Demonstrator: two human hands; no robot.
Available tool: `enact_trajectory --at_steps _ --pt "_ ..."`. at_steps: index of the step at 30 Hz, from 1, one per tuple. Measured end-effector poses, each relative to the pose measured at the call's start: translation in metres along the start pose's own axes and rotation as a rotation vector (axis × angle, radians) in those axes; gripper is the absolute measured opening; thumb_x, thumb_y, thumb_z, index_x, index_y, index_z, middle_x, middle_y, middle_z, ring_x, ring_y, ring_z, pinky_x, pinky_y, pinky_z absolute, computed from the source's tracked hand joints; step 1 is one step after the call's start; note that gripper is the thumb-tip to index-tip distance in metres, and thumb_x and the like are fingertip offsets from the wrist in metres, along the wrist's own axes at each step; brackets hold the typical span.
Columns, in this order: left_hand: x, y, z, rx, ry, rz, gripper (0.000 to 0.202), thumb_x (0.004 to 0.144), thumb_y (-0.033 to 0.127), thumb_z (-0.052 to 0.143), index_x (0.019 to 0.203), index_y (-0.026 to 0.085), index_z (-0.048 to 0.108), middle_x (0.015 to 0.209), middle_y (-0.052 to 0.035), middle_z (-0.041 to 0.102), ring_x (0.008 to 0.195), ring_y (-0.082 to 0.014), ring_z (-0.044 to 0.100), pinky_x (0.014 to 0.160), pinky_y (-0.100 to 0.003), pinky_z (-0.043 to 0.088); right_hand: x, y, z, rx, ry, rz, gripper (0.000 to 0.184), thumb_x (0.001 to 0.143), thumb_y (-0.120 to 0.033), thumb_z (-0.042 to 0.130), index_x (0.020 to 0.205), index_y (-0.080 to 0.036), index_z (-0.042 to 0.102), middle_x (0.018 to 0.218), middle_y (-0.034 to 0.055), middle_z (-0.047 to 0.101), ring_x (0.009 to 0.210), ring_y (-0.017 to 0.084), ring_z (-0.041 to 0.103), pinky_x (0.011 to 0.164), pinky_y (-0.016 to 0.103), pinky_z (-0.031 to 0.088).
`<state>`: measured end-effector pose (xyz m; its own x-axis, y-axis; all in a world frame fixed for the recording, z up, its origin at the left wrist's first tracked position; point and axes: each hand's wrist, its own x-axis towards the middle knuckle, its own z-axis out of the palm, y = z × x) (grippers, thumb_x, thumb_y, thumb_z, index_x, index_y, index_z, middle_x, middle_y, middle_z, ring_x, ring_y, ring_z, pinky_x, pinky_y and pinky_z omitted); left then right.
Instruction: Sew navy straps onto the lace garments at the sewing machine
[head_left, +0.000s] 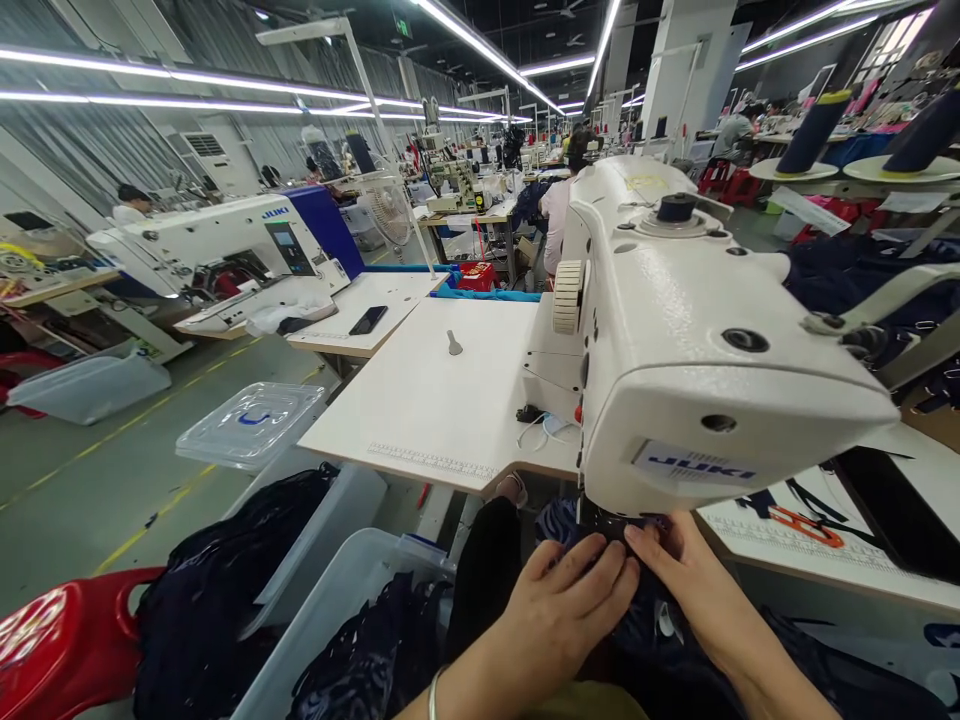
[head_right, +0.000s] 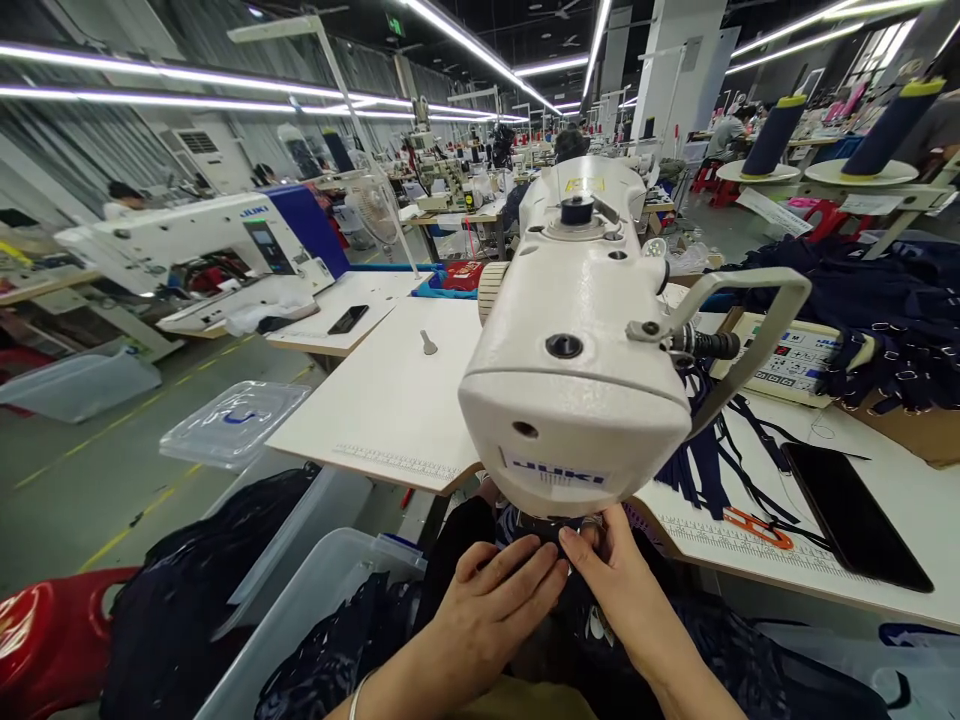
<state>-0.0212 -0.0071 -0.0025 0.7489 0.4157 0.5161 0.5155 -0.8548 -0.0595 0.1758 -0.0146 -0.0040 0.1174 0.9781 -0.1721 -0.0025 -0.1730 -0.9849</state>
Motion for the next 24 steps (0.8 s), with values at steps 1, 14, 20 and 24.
enact_trajectory --at_steps 1,14,20,24 --pt "0.001 0.000 -0.001 0.009 -0.024 0.006 0.038 0.100 0.020 0.042 0.137 0.020 0.049 0.141 -0.0011 0.052 0.128 -0.0172 0.044 0.095 -0.031 0.035 0.001 -0.001 0.000 -0.002 0.011 -0.016 0.053 0.087 -0.051 0.060 0.131 -0.028 0.044 0.103 0.0028 0.063 0.111 0.022 0.056 0.095 0.032 0.047" --pt "0.017 0.007 0.000 0.204 0.060 -0.092 0.030 0.099 0.035 0.051 0.124 0.022 0.061 0.130 -0.0026 0.058 0.122 -0.0192 0.047 0.095 -0.032 0.029 0.033 -0.009 -0.010 -0.568 0.111 -0.243 0.025 0.085 -0.035 0.048 0.083 -0.021 0.068 0.085 0.0072 0.072 0.096 0.029 0.064 0.090 0.042 0.049" --pt "0.024 0.003 0.000 0.178 0.051 -0.130 0.037 0.097 0.040 0.052 0.126 0.019 0.059 0.121 -0.0041 0.060 0.120 -0.0221 0.049 0.094 -0.035 0.029 0.053 -0.003 -0.011 -0.723 0.179 -0.526 0.029 0.084 -0.032 0.045 0.094 -0.021 0.070 0.096 0.0093 0.074 0.110 0.031 0.061 0.099 0.046 0.045" --pt "0.026 0.002 -0.002 0.131 0.035 -0.150 0.039 0.098 0.041 0.047 0.128 0.017 0.058 0.126 -0.0043 0.059 0.122 -0.0227 0.046 0.095 -0.037 0.028 0.062 0.006 -0.011 -0.845 0.227 -0.673 0.033 0.087 -0.028 0.038 0.083 -0.023 0.071 0.085 0.0106 0.074 0.102 0.034 0.064 0.096 0.054 0.046"
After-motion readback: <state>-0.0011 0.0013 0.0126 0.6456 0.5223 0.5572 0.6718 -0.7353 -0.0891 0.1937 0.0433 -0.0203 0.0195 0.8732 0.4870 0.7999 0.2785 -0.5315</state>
